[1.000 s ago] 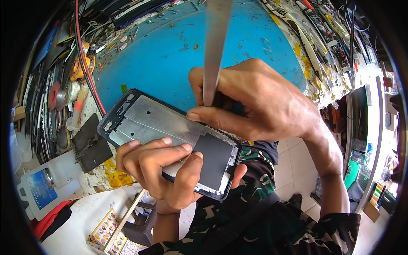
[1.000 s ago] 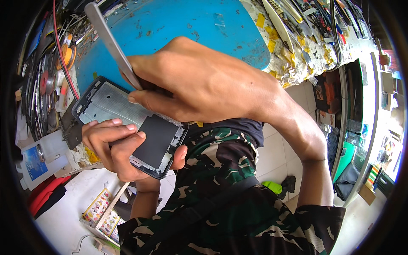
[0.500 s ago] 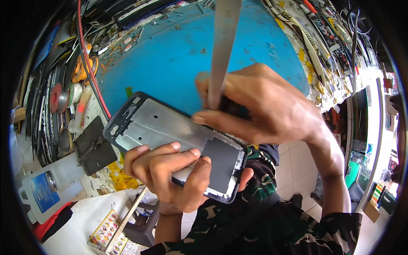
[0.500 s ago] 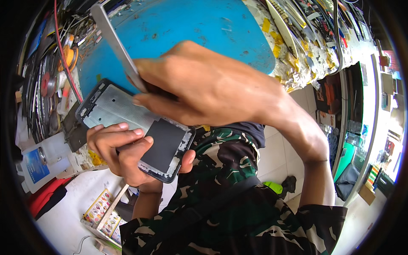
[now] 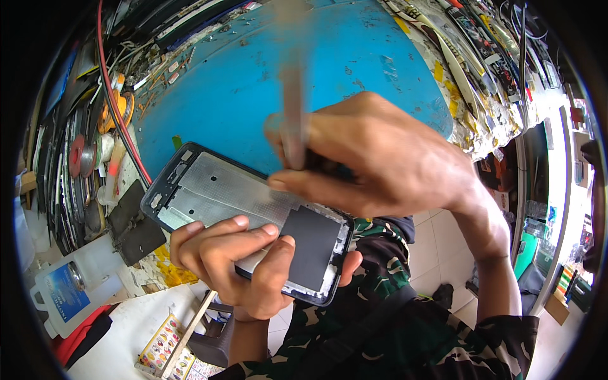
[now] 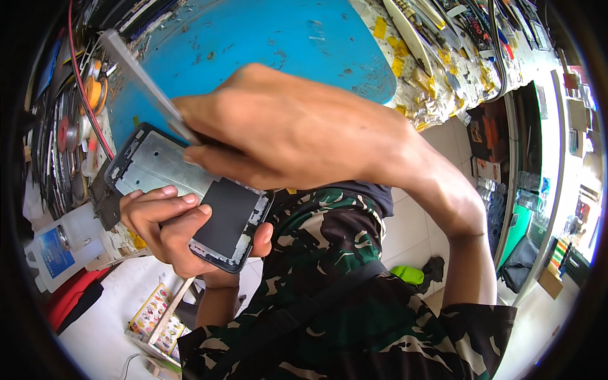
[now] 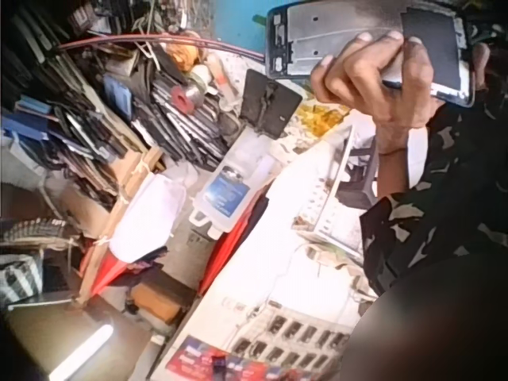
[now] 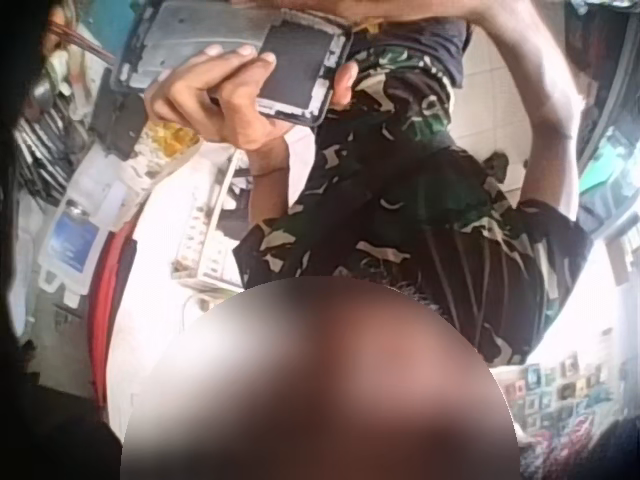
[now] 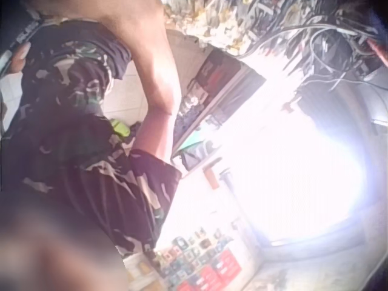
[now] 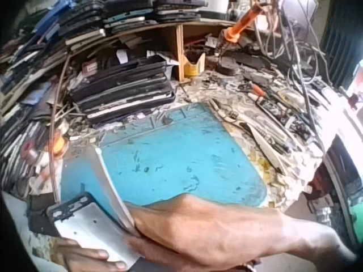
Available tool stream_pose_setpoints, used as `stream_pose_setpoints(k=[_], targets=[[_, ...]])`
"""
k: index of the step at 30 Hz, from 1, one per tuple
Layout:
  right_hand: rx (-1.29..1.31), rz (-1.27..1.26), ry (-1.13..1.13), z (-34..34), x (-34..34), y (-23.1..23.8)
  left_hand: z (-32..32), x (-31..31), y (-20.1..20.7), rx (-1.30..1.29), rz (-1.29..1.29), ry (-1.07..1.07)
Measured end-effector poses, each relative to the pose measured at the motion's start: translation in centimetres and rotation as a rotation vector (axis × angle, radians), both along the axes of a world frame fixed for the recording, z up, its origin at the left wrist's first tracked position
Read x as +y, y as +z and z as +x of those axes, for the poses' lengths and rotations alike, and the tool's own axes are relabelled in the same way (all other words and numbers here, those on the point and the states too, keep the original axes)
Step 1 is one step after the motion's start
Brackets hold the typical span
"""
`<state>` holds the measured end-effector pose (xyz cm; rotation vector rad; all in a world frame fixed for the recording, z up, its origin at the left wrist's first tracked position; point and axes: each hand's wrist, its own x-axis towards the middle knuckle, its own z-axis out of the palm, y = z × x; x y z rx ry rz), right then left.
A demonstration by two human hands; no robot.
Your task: The person uses a metal prying tool to separate and clean the edges of a smartphone chassis, then applies adhesive along the frame. The person handles the phone and tools with both hands throughout.
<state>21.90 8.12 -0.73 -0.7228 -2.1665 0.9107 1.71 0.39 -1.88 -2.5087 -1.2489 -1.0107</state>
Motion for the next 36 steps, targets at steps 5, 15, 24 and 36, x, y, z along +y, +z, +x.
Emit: stream_pose_setpoints(k=[5,15,24,36], targets=[[-0.036,-0.033,0.017,1.4,-1.3,0.8,0.1,-0.2,-0.3,-0.083,-0.031,0.032],[-0.020,-0.011,0.016,2.0,-2.0,0.5,0.1,-0.5,-0.4,-0.113,-0.057,0.057],[-0.035,-0.034,-0.013,2.0,-2.3,0.4,0.1,-0.5,-0.6,-0.112,-0.034,0.057],[-0.072,-0.187,0.020,2.5,-2.6,1.3,0.0,-0.5,-0.4,-0.097,-0.043,0.055]])
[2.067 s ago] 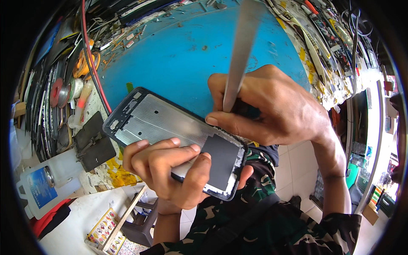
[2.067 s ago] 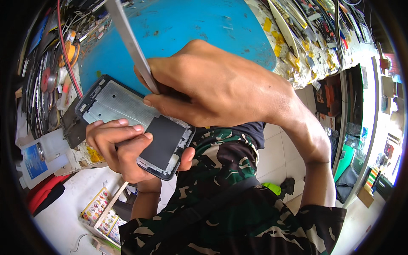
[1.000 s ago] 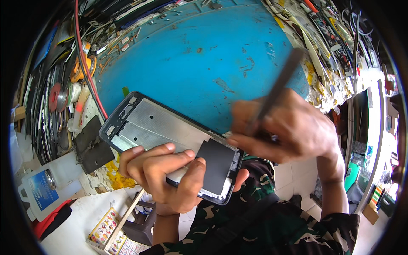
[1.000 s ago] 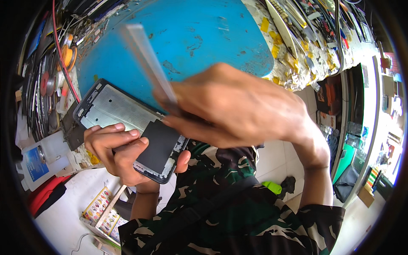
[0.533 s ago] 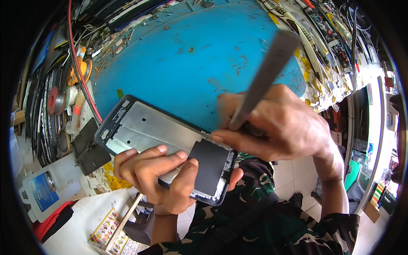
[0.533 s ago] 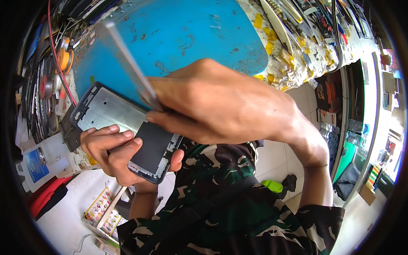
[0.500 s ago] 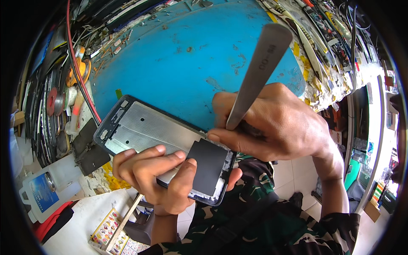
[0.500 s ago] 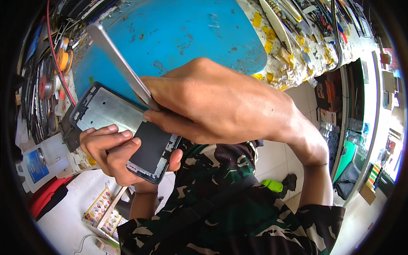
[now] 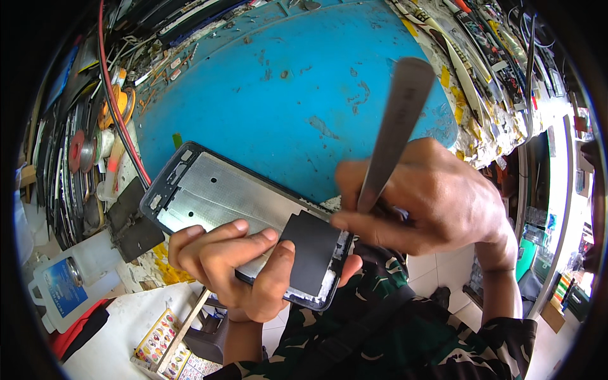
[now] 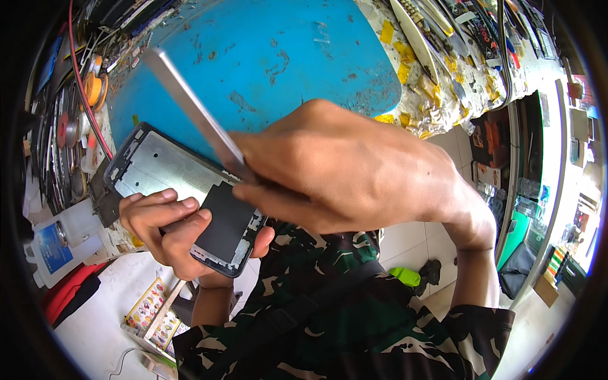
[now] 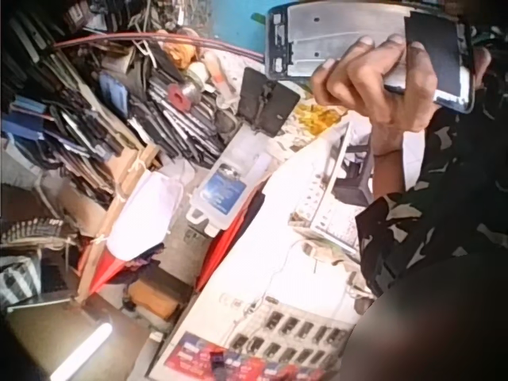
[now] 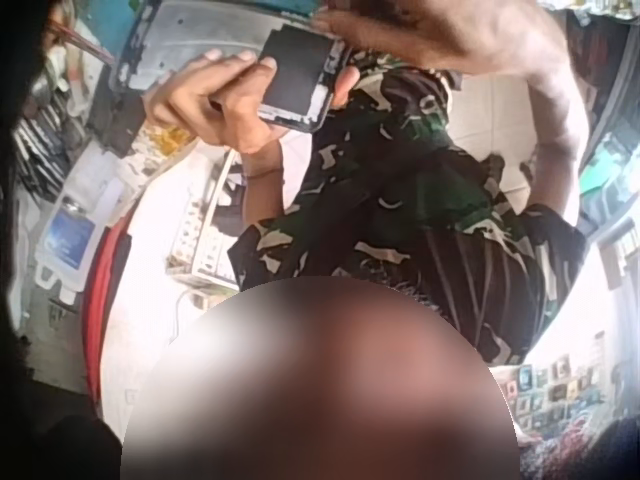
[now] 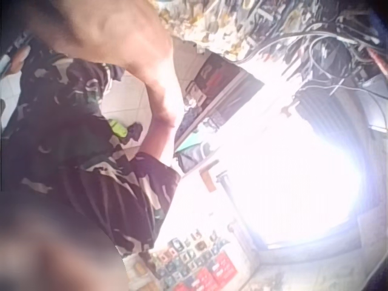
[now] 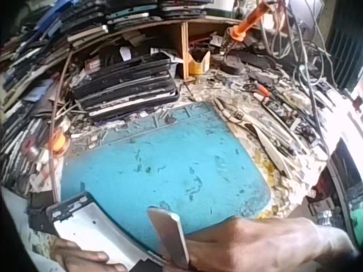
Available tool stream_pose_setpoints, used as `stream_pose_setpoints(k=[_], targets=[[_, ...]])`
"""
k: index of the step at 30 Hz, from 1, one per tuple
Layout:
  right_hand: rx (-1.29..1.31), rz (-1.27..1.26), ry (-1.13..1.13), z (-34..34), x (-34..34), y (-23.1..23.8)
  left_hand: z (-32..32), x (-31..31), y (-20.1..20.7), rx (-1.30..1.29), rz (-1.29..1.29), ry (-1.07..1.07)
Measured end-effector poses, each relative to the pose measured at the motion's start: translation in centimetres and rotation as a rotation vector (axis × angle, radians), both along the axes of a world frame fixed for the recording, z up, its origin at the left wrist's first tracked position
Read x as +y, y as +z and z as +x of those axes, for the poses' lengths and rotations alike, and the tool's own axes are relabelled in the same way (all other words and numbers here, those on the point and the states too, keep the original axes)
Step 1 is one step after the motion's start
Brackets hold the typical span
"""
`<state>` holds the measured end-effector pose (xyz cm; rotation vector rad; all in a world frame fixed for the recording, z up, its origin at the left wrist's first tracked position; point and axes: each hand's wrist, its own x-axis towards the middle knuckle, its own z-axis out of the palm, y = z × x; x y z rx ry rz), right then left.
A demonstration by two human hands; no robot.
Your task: The person uses a metal prying tool to separate and clean the edges of a smartphone chassis, then applies adhesive along the frame. The person handles the phone and tools with both hands throughout.
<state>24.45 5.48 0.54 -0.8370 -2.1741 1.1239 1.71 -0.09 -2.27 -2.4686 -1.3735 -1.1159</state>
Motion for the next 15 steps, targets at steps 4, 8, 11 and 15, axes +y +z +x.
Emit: stream_pose_setpoints(k=[4,8,11,15], targets=[[0.027,0.005,0.027,0.0,0.0,0.0,-0.1,0.0,0.1,0.007,0.006,-0.002],[0.046,0.006,0.042,-0.2,0.5,-0.2,0.0,0.0,0.2,0.019,0.006,-0.007],[0.050,0.117,0.008,-0.5,1.0,-0.5,0.1,0.1,0.1,0.008,0.020,-0.009],[0.049,0.067,0.057,-0.4,1.1,-0.3,0.0,0.2,0.0,0.006,0.024,-0.017]])
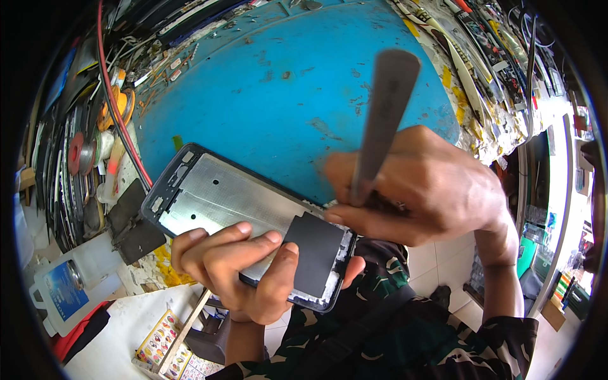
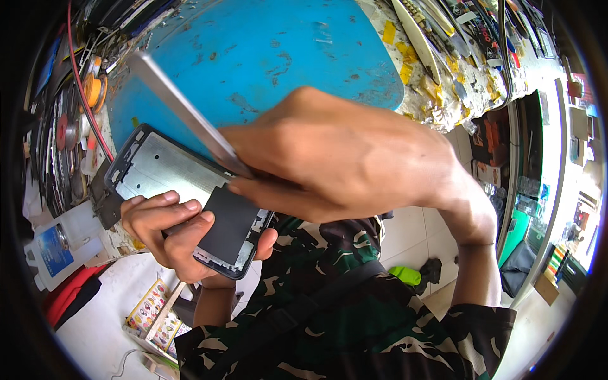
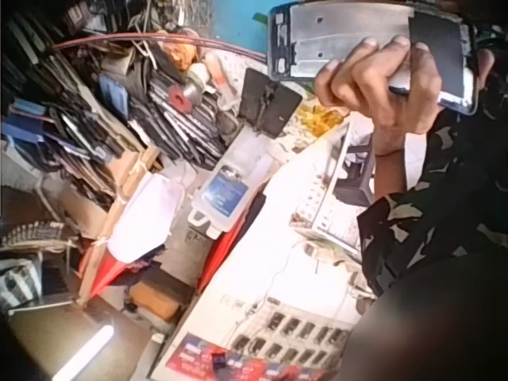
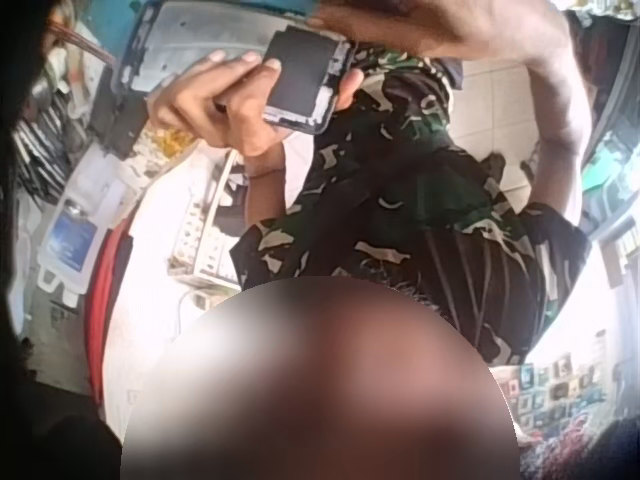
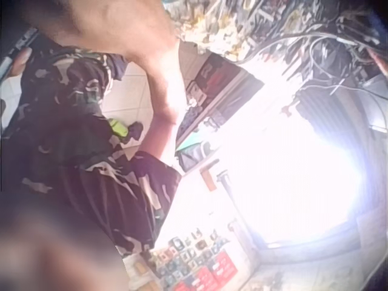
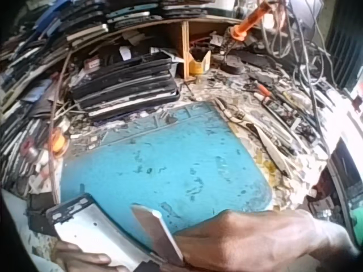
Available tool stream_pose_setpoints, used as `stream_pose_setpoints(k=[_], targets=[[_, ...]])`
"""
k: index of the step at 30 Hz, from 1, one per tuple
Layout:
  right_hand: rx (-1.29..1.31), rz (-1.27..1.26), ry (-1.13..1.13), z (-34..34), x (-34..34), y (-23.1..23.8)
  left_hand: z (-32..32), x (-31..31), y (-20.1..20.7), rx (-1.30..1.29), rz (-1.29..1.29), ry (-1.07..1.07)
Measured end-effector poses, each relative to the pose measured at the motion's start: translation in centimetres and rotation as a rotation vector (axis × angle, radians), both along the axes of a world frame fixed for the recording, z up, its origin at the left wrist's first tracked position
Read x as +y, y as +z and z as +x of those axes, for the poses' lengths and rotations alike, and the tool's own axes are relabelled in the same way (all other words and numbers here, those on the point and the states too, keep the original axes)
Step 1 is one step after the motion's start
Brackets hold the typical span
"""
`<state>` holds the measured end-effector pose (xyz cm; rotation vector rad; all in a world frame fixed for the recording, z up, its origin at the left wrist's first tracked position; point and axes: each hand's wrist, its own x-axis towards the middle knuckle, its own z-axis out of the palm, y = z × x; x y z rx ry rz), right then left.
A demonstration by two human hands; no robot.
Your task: The person uses a metal prying tool to separate and clean the edges of a smartphone chassis, then applies adhesive along the frame. The person handles the phone and tools with both hands throughout.
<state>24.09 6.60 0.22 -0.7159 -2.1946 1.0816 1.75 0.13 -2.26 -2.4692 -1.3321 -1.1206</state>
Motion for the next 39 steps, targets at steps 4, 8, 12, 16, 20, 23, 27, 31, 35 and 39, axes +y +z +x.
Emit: stream_pose_setpoints(k=[4,8,12,16,20,23,27,31,35,39], targets=[[0.006,0.042,-0.008,0.0,0.0,0.1,-0.1,-0.2,0.0,-0.008,0.006,0.007],[-0.028,0.085,-0.047,-0.4,0.3,0.0,-0.1,-0.2,0.0,-0.014,-0.025,0.007],[-0.053,-0.025,-0.027,0.0,-0.1,0.5,-0.2,-0.2,-0.1,-0.023,-0.018,0.002],[-0.019,0.051,0.002,0.0,0.5,0.0,-0.2,-0.2,-0.1,-0.031,0.001,0.004],[0.043,0.115,-0.029,-1.5,1.8,-1.1,0.0,0.0,-0.1,-0.031,-0.001,0.003],[-0.009,0.081,-0.028,-1.6,1.9,-0.7,0.1,0.1,-0.2,-0.045,0.012,0.001],[-0.059,0.009,-0.012,-0.7,0.8,0.3,0.2,0.1,-0.4,-0.056,0.028,0.016],[-0.028,0.073,-0.046,-1.7,1.6,-0.5,0.4,0.1,-0.4,-0.071,0.027,0.017],[-0.047,0.076,-0.077,-2.6,2.2,-0.3,0.3,0.0,-0.5,-0.087,0.029,0.014],[-0.139,-0.084,-0.063,-2.7,2.1,0.9,-0.3,0.1,-0.6,-0.086,0.005,-0.023]])
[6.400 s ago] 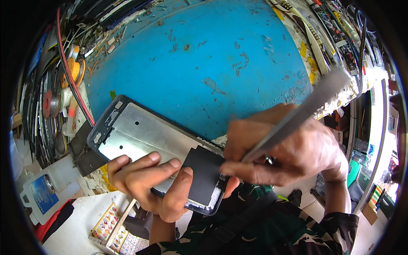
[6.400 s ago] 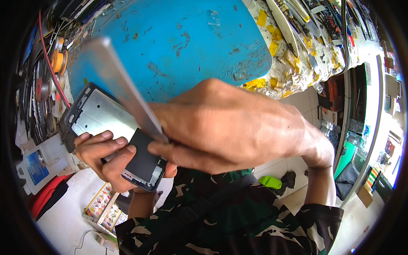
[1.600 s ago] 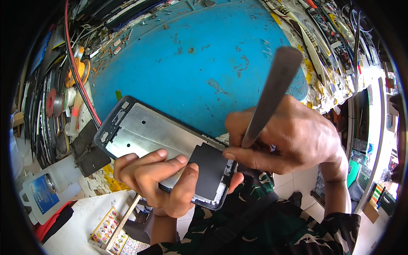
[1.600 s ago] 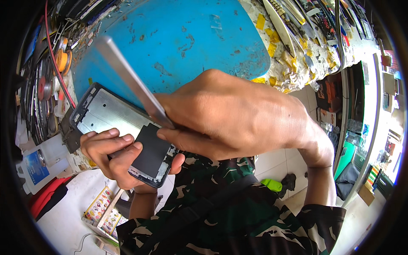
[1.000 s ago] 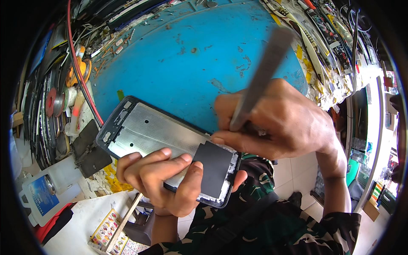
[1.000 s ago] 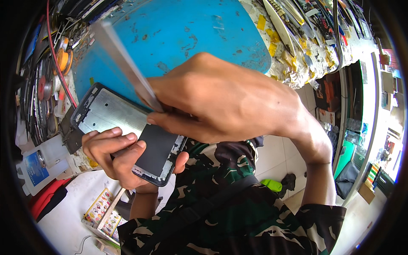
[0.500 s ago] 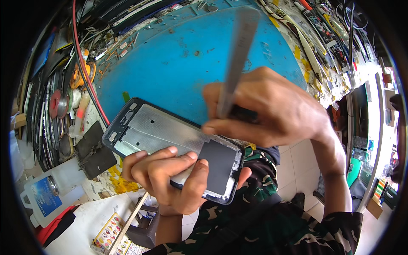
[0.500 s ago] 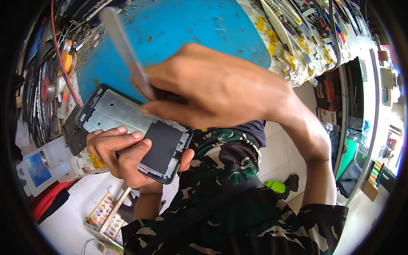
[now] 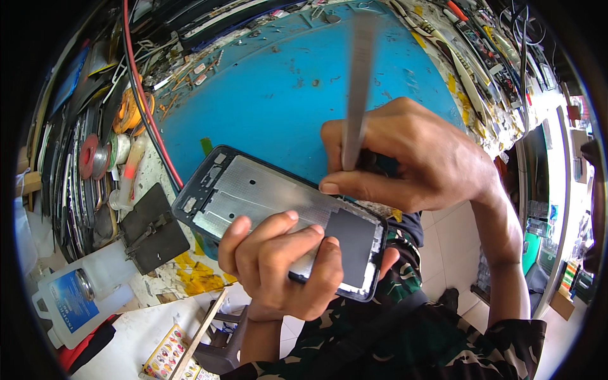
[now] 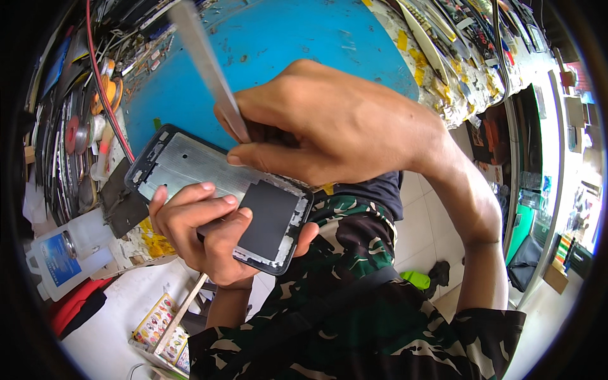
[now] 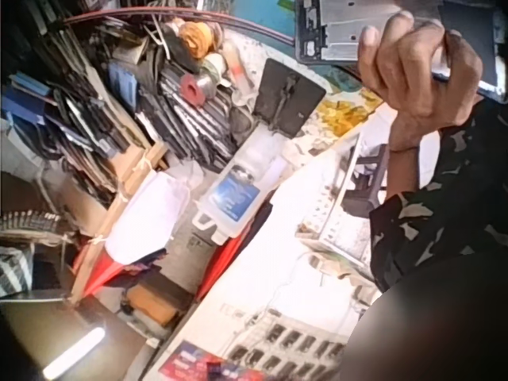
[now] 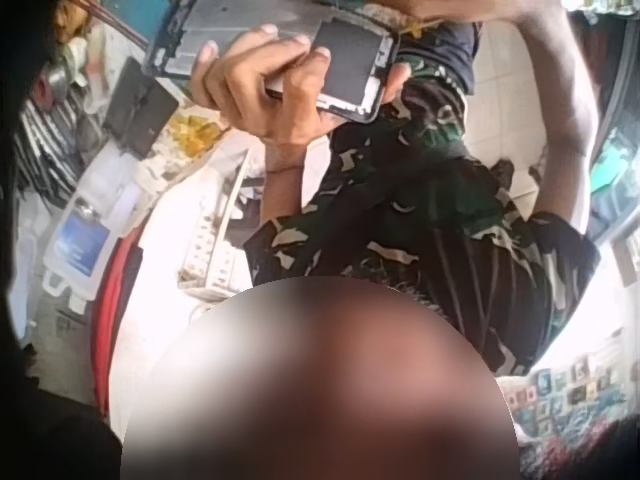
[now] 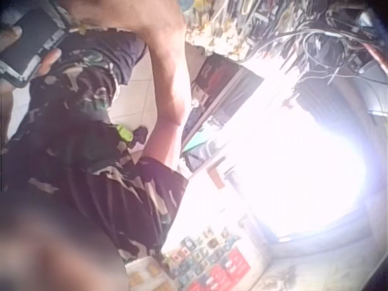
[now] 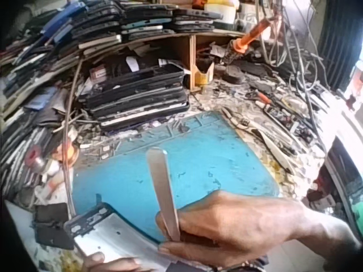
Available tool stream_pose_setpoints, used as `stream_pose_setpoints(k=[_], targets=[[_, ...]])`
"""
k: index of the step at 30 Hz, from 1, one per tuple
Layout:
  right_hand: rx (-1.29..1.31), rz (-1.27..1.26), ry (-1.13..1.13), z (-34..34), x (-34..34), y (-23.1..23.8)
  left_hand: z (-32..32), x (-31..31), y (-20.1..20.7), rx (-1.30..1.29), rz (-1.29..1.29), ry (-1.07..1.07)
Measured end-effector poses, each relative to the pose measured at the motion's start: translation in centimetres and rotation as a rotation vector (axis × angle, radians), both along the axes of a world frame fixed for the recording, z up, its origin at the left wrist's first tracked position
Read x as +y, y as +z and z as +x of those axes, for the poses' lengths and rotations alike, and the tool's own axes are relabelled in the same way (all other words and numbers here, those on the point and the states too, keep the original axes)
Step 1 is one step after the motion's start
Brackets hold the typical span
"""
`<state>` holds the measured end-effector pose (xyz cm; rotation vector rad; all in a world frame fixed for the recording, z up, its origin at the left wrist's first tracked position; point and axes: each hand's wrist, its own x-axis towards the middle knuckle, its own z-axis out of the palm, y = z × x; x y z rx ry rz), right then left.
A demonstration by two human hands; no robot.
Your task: The person uses a metal prying tool to separate and clean the edges of a smartphone chassis, then applies adhesive along the frame. The person handles the phone and tools with both hands throughout.
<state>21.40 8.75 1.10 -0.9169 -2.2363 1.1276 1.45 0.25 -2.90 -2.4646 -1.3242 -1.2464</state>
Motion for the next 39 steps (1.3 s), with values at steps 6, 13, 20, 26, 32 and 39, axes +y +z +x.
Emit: stream_pose_setpoints(k=[6,13,20,26,32,39], targets=[[0.102,0.267,-0.009,-1.3,1.7,-1.6,0.4,0.2,-0.3,-0.021,0.028,-0.007],[0.087,0.267,-0.003,-2.3,2.4,-1.5,0.2,0.6,-0.5,0.012,0.100,-0.003],[-0.040,0.105,0.030,-2.6,2.8,-0.4,-0.1,0.8,-0.6,0.058,0.141,-0.020],[0.051,0.283,-0.020,-4.4,4.4,-1.5,-0.3,1.0,-0.6,0.070,0.151,-0.030],[-0.069,0.174,-0.017,-4.6,4.4,-0.5,0.1,0.7,-0.7,0.035,0.137,-0.021],[-0.193,0.081,-0.030,-5.2,4.5,0.8,-0.1,0.5,-0.4,0.029,0.104,-0.041]])
